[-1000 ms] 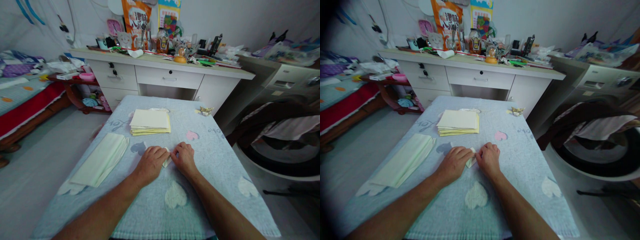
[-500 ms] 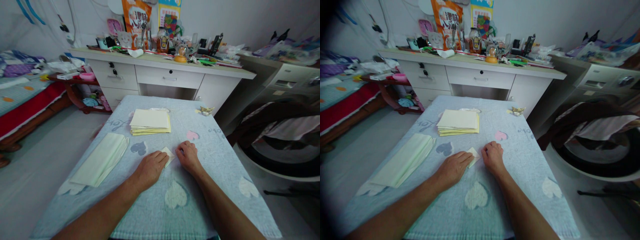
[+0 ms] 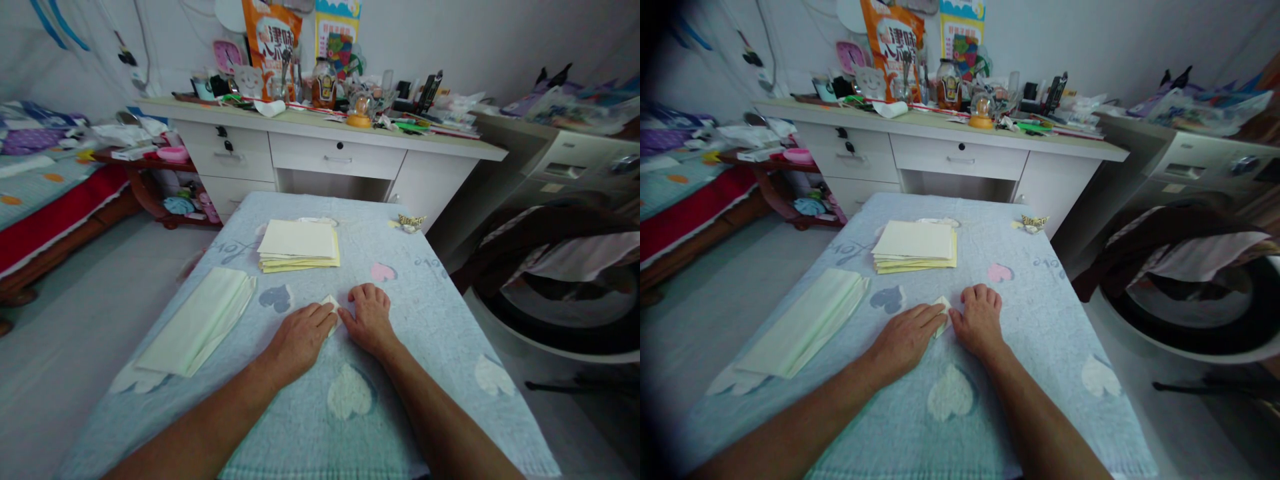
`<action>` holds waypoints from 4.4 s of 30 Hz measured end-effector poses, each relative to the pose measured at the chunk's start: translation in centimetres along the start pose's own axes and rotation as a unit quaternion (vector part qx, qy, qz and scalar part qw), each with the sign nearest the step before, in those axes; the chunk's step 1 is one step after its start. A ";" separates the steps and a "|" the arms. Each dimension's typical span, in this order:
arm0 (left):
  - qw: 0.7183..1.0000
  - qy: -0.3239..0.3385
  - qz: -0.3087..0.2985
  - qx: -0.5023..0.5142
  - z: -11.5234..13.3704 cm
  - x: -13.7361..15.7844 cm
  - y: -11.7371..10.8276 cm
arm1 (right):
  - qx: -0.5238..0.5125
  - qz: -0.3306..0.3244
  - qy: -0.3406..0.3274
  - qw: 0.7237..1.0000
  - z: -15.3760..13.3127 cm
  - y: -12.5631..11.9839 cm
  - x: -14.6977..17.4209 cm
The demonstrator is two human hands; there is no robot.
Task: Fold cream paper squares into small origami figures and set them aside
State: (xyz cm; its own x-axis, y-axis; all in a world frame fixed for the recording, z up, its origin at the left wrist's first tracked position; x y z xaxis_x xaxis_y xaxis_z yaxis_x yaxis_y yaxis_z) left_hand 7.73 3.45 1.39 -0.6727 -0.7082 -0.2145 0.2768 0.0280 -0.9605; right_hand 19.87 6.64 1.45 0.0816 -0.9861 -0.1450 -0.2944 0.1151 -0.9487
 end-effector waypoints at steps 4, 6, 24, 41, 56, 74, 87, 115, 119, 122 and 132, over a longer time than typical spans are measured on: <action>1.000 0.002 0.008 0.006 -0.2 0.0 0.2 | -0.001 -0.003 -0.001 1.000 -0.1 0.0 0.1; 1.000 -0.007 0.001 0.017 -0.4 -0.1 0.3 | -0.008 -0.005 -0.006 1.000 -0.2 0.0 0.1; 0.998 -0.013 -0.005 0.056 -0.9 -0.1 0.8 | -0.033 0.006 -0.031 0.999 -0.4 0.2 -0.1; 1.000 -0.017 -0.025 0.009 -2.0 0.4 -1.0 | -0.005 0.003 -0.023 1.000 -1.0 0.9 -0.4; 0.995 -0.066 -0.069 -0.031 -2.9 1.0 -1.7 | 0.003 0.015 -0.023 1.000 -1.2 1.0 -0.4; 0.995 -0.078 -0.063 0.014 -3.3 0.9 -1.5 | -0.036 -0.048 -0.012 0.998 1.3 0.3 -0.3; 0.967 -0.168 0.071 0.179 -5.8 -0.1 -1.7 | -0.076 -0.022 -0.056 0.995 -1.9 0.5 -0.2; 0.798 -0.227 0.127 0.544 -6.1 -0.1 -0.6 | -0.485 0.026 -0.076 0.871 -2.2 -0.8 0.2; 0.891 -0.178 0.207 0.363 -5.4 0.3 -3.3 | -0.306 0.099 -0.152 0.935 -3.0 -2.4 0.8; 0.918 -0.120 0.202 0.319 -4.3 0.1 -3.9 | -0.175 0.133 -0.189 0.957 -3.4 -2.5 1.2; 0.960 -0.085 0.094 0.248 -3.7 -0.5 -1.6 | -0.025 0.061 -0.236 0.970 -4.6 -1.1 1.1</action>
State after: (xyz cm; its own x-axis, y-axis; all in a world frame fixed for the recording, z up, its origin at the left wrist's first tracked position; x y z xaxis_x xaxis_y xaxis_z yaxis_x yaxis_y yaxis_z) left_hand 5.06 6.37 2.42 -0.4682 -0.8300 -0.3032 0.7041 -0.1431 -0.6956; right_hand 15.94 4.88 3.58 0.4670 -0.7993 -0.3781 -0.3731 0.2096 -0.9038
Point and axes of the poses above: each hand's wrist, its own x-axis away from the middle knuckle, its own y-axis out of the palm, z = x × y, the point moved 8 cm from there along -x, towards the middle knuckle, and after that the axes turned 2 degrees about -z, right-handed, at the moved point
